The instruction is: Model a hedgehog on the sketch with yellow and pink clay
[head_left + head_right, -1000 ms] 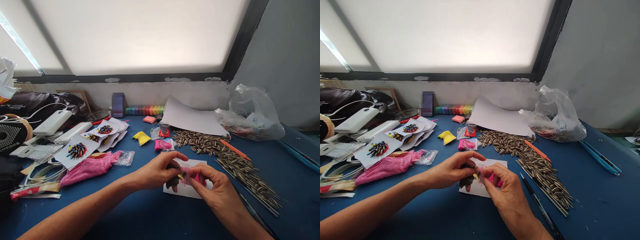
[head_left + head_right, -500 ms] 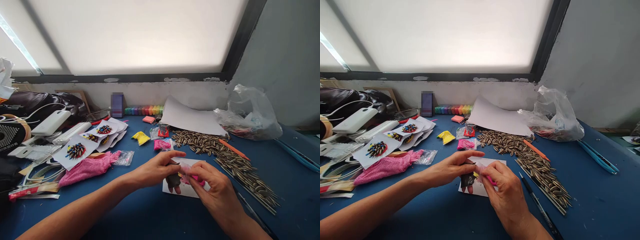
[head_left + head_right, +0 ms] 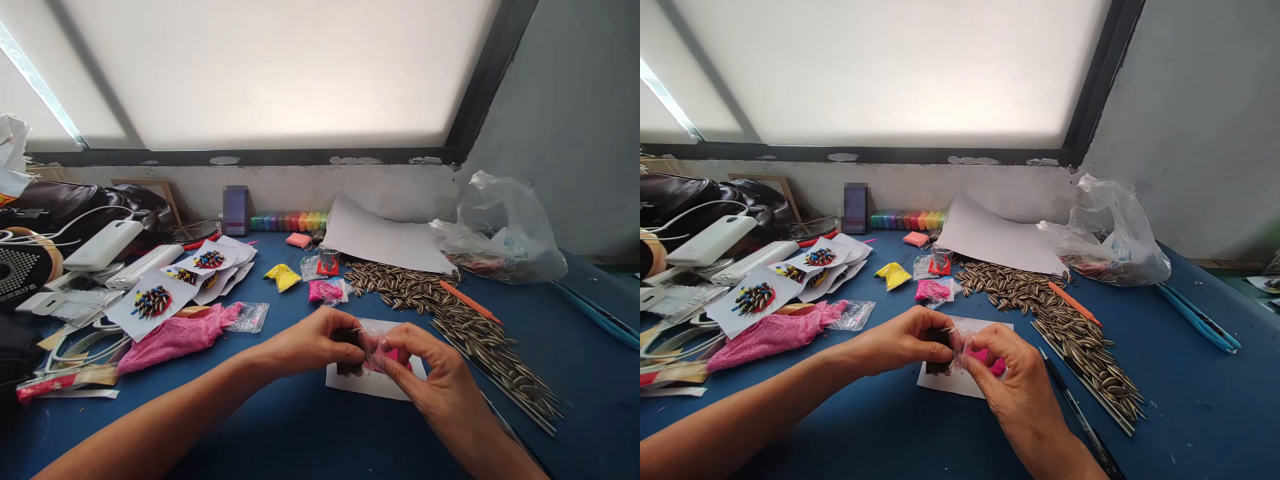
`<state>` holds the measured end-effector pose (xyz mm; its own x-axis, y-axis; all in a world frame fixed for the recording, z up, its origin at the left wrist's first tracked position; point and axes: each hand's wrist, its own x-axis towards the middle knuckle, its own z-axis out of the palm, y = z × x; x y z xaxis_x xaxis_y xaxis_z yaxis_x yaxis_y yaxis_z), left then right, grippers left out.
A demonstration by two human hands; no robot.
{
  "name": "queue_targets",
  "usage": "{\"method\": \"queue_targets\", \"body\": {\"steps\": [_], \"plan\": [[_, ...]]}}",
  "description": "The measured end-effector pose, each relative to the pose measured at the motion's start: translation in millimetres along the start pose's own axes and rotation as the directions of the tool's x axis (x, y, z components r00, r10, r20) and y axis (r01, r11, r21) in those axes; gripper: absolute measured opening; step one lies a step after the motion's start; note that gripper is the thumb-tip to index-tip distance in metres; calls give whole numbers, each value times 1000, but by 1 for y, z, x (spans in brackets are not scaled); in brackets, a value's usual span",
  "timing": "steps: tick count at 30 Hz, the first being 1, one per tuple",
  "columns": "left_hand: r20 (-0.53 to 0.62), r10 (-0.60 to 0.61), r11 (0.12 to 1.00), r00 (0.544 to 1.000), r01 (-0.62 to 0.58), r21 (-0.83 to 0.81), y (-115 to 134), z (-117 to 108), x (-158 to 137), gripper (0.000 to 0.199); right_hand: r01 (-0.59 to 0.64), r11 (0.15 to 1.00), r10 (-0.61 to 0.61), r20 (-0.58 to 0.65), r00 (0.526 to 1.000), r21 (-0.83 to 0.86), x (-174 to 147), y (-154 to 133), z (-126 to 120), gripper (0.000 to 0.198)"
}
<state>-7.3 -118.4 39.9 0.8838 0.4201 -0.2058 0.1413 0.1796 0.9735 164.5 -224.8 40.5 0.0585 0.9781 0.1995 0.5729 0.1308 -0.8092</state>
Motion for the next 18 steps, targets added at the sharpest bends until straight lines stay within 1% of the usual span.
{"method": "queue_targets", "body": {"steps": [2, 5, 8, 10, 12, 14, 16, 18], "plan": [[3, 4, 1000, 1000, -4, -4, 0, 2, 0, 23, 48, 997, -50, -24, 998, -66, 0, -1, 1, 14], [-4, 17, 1000, 1000, -17, 19, 0, 4, 0, 31, 170, 970, -184, -71, 980, -171, -1, -1, 2, 13], [-21, 28, 999, 999, -27, 37, 1, 4, 1, 30, 260, 928, -300, -122, 946, -267, -3, 0, 3, 13], [-29, 34, 999, 999, -33, 42, 1, 4, 1, 28, 278, 908, -330, -127, 935, -315, -4, 2, 4, 13], [-33, 34, 999, 999, -32, 39, 0, 3, 1, 27, 277, 903, -332, -124, 935, -329, -4, 4, 4, 13], [-37, 26, 999, 999, -25, 32, 0, 2, 1, 27, 257, 920, -302, -116, 946, -296, -4, 4, 4, 12], [-38, 22, 1000, 999, -22, 18, -1, 1, 1, 27, 211, 954, -235, -98, 967, -212, -3, 2, 3, 11], [-43, 24, 1000, 999, -24, 2, -2, -1, 1, 26, 137, 985, -145, -75, 987, -104, -2, -1, 2, 14]]}}
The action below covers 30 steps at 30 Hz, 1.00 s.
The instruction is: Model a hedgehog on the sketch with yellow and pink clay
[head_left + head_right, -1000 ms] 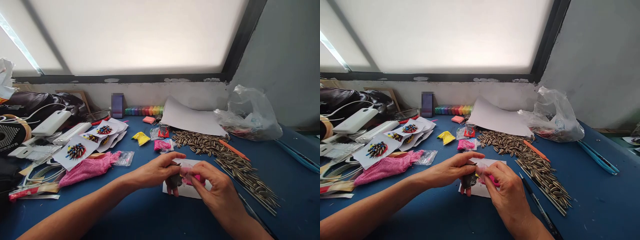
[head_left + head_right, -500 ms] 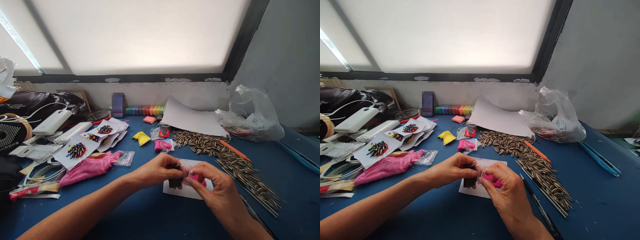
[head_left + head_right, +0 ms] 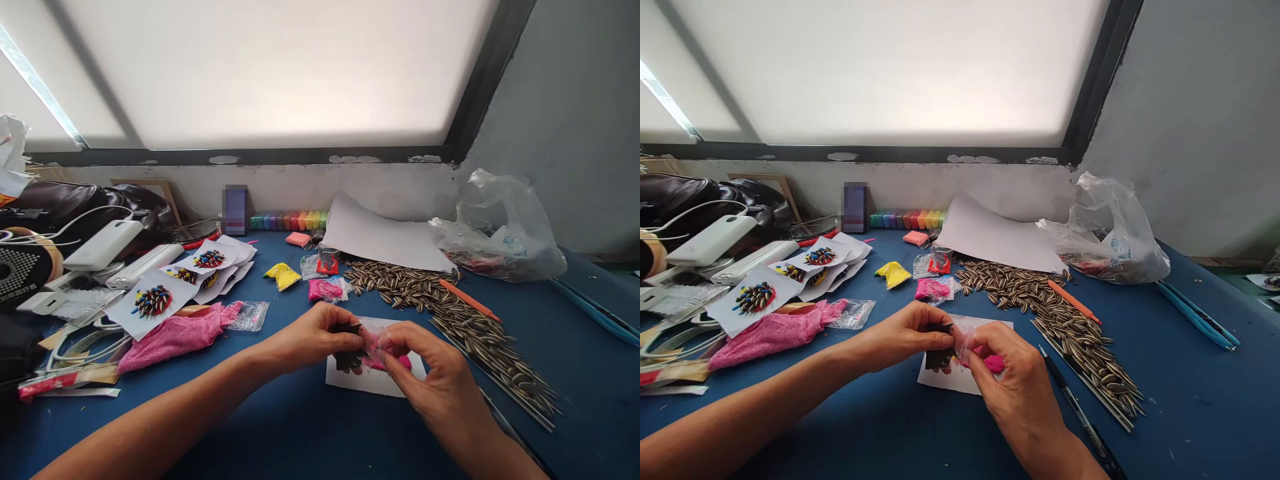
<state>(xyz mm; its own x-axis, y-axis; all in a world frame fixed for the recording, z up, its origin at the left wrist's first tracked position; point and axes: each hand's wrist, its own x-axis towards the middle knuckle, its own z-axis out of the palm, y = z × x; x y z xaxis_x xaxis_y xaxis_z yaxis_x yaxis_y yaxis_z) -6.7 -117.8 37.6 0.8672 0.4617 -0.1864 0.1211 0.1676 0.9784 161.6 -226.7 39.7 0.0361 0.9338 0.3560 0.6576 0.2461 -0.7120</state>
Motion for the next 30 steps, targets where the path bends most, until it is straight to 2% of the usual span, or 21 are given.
{"method": "queue_targets", "body": {"steps": [4, 8, 10, 12, 14, 16, 21, 25, 28, 30], "plan": [[-38, -8, 999, 999, 7, -35, 1, -3, 2, 25, -146, 977, 148, -3, 989, 153, 2, 0, -3, 15], [-164, -22, 998, 986, 13, -57, 7, -7, 2, 39, -266, 917, 289, -34, 957, 296, 5, 7, -9, 19], [-220, -15, 1000, 975, 12, -12, 11, -11, 0, 39, -299, 894, 326, -27, 945, 334, 7, 9, -13, 23], [-200, -19, 998, 980, 31, 58, 16, -12, -4, 34, -305, 887, 334, -27, 942, 346, 9, 9, -16, 24], [-116, -28, 992, 993, 42, 121, 19, -11, -9, 32, -297, 888, 328, -29, 944, 351, 10, 7, -16, 22], [-85, 6, 981, 996, 11, 194, 21, -6, -12, 32, -281, 897, 306, -22, 952, 340, 10, 4, -15, 20], [12, -55, 987, 998, 52, 149, 15, 9, -10, 50, -253, 914, 247, 61, 967, 316, 5, -3, -6, 21], [-56, -13, 992, 998, 20, 124, 9, 11, -7, 46, -315, 869, 268, 173, 948, 381, 1, -7, -2, 24], [-101, 7, 993, 995, 5, 119, 7, 9, -5, 45, -402, 806, 303, 281, 911, 434, 0, -10, -3, 28], [-129, 14, 995, 992, -1, 97, 7, 9, -4, 44, -450, 767, 337, 310, 889, 457, 0, -12, -4, 31]]}}
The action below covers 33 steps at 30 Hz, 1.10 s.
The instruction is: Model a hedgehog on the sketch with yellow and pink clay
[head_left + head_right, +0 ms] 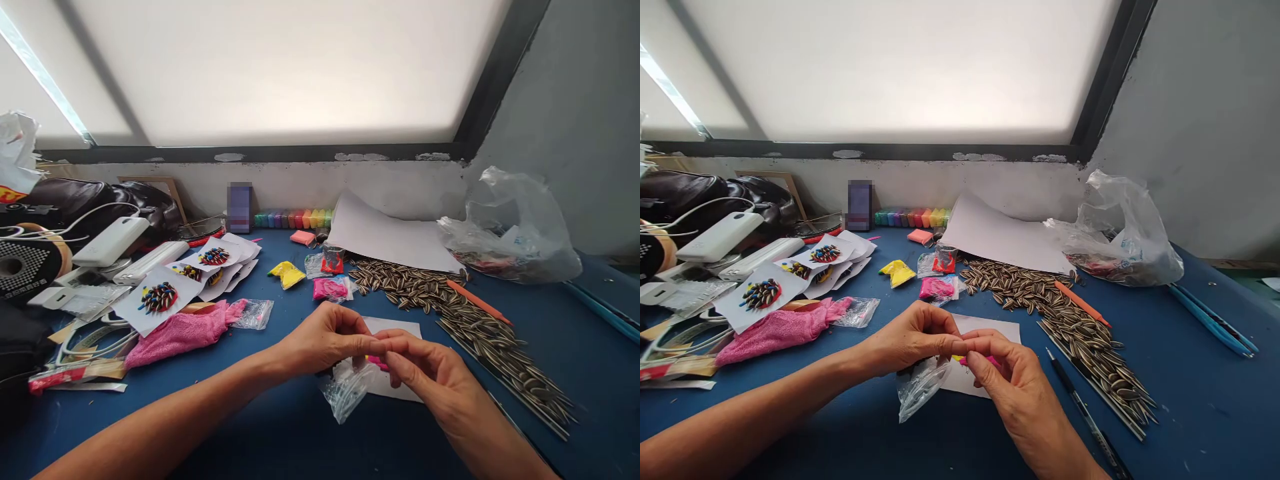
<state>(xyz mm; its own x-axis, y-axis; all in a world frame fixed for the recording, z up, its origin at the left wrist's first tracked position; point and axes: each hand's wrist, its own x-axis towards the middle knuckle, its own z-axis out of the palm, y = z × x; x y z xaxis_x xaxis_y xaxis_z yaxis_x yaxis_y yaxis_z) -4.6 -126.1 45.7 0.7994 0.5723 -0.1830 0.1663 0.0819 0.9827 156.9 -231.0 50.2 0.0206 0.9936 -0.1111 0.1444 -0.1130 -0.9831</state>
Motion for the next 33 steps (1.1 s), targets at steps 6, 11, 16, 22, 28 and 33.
{"method": "queue_targets", "body": {"steps": [6, 11, 16, 22, 28, 33], "plan": [[-67, 60, 998, 996, -62, -28, -5, 7, 0, 40, -100, 973, 97, 27, 995, 208, 0, 3, 2, 30], [-100, 111, 992, 989, -104, 68, -6, 7, -2, 41, -121, 964, 112, 49, 992, 238, -2, 3, 2, 27], [-83, 114, 988, 990, -104, 113, 1, 1, -3, 37, -135, 963, 140, -4, 990, 231, -1, -1, 1, 24], [-25, 95, 984, 995, -97, -151, -1, -2, 1, 33, -91, 976, 113, -101, 988, 196, 0, -1, -3, 26], [9, 10, 959, 1000, -7, -284, -4, -2, 2, 37, -27, 994, 41, -132, 990, 103, 3, -2, -8, 28], [36, 0, 952, 999, 11, -307, -3, 0, 0, 34, -53, 997, 55, -25, 998, 59, 3, 0, -7, 39]]}}
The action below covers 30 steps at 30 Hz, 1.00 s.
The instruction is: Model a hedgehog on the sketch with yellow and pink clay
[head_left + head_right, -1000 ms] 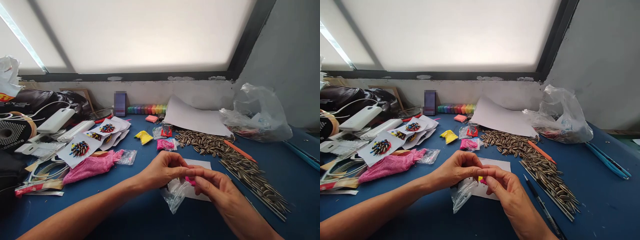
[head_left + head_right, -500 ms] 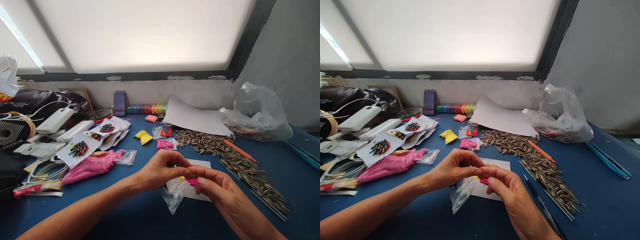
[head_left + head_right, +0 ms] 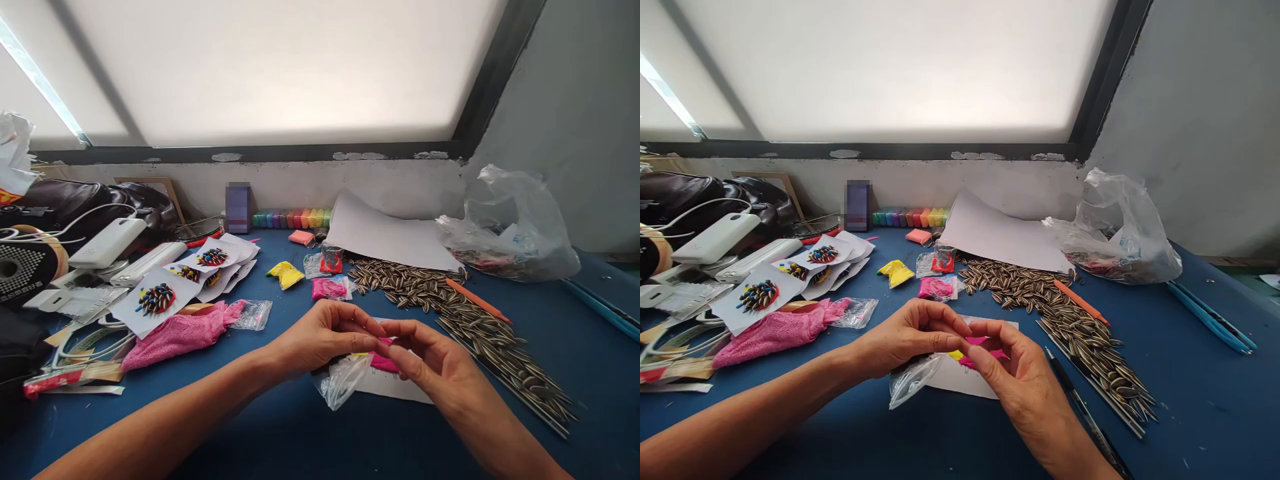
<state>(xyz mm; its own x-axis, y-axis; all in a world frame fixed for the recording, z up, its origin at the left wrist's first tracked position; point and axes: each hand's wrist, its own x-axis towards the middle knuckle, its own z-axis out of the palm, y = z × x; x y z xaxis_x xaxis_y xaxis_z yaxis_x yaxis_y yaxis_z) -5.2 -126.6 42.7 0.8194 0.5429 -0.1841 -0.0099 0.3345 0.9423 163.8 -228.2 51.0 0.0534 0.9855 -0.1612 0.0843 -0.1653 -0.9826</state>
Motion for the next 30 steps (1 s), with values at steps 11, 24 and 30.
{"method": "queue_targets", "body": {"steps": [11, 24, 30], "plan": [[46, -47, 957, 998, 32, 289, 1, 9, -8, 48, 72, 951, -130, -180, 975, -300, 0, 11, 4, 47], [279, -48, 992, 959, 13, 124, 3, 11, -10, 31, 183, 847, -317, -198, 927, -499, -3, 0, -4, 43], [266, -25, 997, 964, 3, 82, 11, 7, -10, 27, 113, 867, -239, -207, 949, -485, 0, -3, -10, 52]]}}
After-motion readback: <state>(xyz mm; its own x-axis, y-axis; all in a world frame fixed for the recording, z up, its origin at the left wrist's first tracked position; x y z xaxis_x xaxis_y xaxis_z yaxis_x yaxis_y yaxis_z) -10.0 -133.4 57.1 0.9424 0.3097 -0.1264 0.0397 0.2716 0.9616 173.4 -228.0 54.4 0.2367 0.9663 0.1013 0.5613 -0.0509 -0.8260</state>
